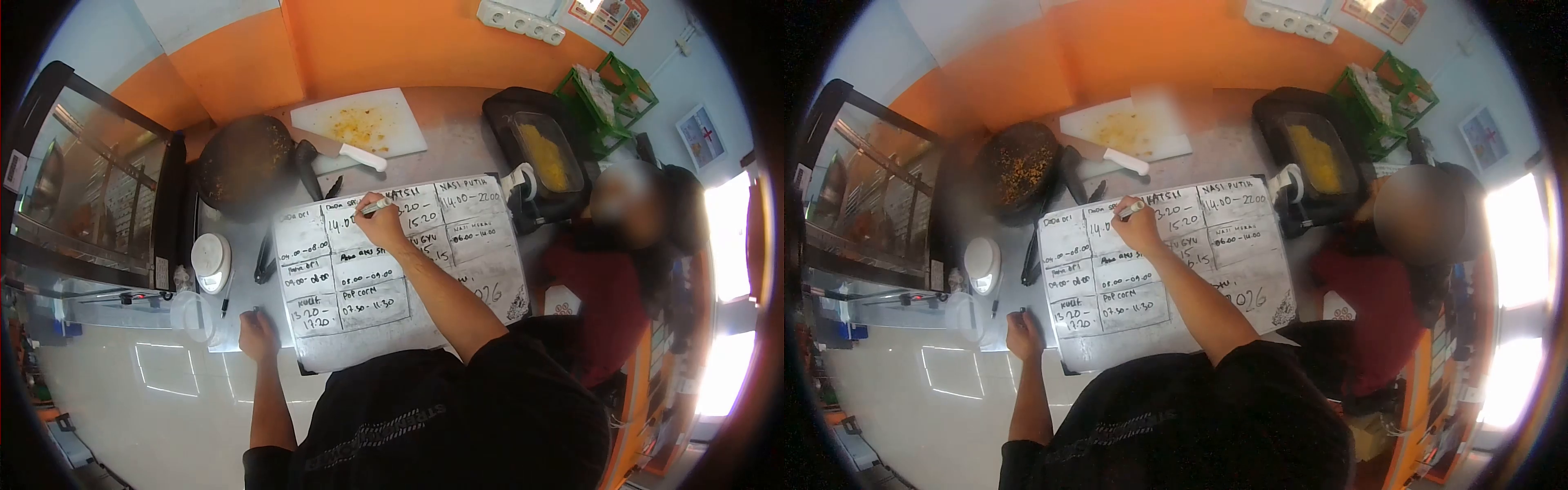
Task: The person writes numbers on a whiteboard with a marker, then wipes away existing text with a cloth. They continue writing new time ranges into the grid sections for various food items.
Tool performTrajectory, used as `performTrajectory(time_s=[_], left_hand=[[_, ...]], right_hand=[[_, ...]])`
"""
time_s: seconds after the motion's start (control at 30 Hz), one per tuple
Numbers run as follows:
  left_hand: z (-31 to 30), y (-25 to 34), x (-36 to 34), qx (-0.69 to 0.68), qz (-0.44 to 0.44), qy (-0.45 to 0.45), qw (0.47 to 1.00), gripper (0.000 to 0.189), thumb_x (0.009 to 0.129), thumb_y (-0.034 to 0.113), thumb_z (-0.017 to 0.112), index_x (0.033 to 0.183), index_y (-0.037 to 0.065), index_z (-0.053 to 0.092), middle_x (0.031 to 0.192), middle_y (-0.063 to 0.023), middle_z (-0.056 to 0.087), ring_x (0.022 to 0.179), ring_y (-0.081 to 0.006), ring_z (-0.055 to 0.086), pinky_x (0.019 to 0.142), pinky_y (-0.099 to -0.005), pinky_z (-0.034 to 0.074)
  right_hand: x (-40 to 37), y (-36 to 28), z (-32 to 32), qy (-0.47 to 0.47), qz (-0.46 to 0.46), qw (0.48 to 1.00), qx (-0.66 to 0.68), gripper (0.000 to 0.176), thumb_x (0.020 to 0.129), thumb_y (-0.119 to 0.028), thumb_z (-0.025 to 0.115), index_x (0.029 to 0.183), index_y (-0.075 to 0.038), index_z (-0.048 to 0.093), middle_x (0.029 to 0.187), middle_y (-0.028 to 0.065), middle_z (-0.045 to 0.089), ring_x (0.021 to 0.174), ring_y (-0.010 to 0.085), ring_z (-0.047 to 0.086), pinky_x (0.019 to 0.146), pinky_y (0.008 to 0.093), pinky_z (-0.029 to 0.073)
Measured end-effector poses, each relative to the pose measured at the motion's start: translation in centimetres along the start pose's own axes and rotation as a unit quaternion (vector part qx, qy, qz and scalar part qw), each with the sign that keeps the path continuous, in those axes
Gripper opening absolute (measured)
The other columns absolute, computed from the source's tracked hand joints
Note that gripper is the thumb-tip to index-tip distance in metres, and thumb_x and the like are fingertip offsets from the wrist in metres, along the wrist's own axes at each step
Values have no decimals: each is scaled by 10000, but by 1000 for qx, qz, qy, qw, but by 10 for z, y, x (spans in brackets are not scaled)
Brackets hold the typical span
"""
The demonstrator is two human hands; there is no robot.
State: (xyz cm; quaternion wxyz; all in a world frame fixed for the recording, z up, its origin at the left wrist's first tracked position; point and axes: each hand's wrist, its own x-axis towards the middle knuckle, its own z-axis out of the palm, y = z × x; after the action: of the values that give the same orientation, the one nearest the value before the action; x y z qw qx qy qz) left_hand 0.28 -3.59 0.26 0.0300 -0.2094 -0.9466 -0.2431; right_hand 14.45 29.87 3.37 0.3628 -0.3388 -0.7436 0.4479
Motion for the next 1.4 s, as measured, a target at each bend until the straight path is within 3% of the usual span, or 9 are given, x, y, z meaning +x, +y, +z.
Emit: performTrajectory(time_s=[0.13, 0.33, 0.47, 0.53, 0.67, 0.87, 0.93, 1.0, 1.4], left_hand=[[1, -3, -2, -4, 7, -3, 1000, 266, 906, 329, 531, 971, 74, 568, 869, -146, 671, 773, -371, 652, 655, -469, 494], [2, -3, -2, -32, 25, 12, 999, 268, 908, 329, 544, 956, 68, 579, 882, -168, 667, 762, -392, 646, 651, -462, 502], [2, -3, 0, -169, -14, 22, 985, 272, 933, 280, 568, 997, 15, 566, 857, -122, 632, 769, -246, 606, 703, -383, 483], [13, -22, 6, -327, 6, 54, 943, 262, 943, 231, 565, 1004, -24, 552, 928, -108, 578, 877, -188, 530, 780, -342, 446], [-44, 66, -14, -298, 141, -104, 938, 270, 963, 193, 539, 1058, -59, 525, 994, -112, 545, 919, -201, 515, 832, -315, 421], [-60, 160, -34, -450, 178, -146, 863, 253, 956, 161, 581, 1084, -55, 547, 1052, -123, 590, 977, -175, 540, 893, -307, 428], [-50, 159, -24, -429, 242, -163, 855, 319, 979, 211, 544, 1137, -66, 530, 1094, -150, 591, 993, -189, 556, 911, -313, 435], [-61, 179, -35, -415, 212, -165, 869, 337, 925, 259, 644, 1077, -41, 618, 985, -189, 656, 870, -262, 601, 846, -375, 471], [-56, 243, -59, -357, 295, -252, 850, 318, 948, 245, 602, 1040, -59, 613, 972, -174, 646, 847, -246, 584, 782, -373, 481]], right_hand=[[-14, 3, -3, 18, 5, 999, 33, 108, 736, -23, 668, 825, -37, 609, 794, 90, 632, 672, 183, 636, 611, 308, 513], [-29, 1, -14, 75, 32, 993, 83, 97, 757, -30, 674, 832, -36, 613, 803, 90, 630, 683, 191, 623, 622, 312, 501], [-46, -37, -24, 74, -125, 987, 65, 60, 823, -23, 667, 863, -33, 624, 833, 65, 611, 772, 173, 589, 666, 285, 473], [-63, -72, -31, 7, -103, 984, 146, 31, 835, -22, 644, 863, -21, 631, 859, 100, 597, 797, 236, 591, 740, 337, 472], [-93, -122, -33, -63, -140, 968, 200, 87, 853, -104, 638, 860, -22, 610, 856, 107, 593, 861, 264, 589, 791, 368, 461], [-112, -146, -56, -53, -202, 947, 242, 144, 849, -151, 638, 795, -23, 601, 790, 117, 579, 776, 265, 585, 669, 362, 463], [-115, -142, -63, -24, -199, 947, 252, 147, 845, -141, 630, 784, -14, 589, 766, 118, 564, 684, 255, 574, 574, 357, 455], [-117, -137, -79, -33, -189, 951, 241, 139, 860, -136, 632, 821, -12, 583, 792, 93, 577, 744, 241, 582, 628, 352, 463], [-132, -115, -144, 33, -109, 961, 250, 152, 873, -143, 618, 840, 3, 588, 782, 88, 581, 663, 190, 585, 581, 313, 473]])
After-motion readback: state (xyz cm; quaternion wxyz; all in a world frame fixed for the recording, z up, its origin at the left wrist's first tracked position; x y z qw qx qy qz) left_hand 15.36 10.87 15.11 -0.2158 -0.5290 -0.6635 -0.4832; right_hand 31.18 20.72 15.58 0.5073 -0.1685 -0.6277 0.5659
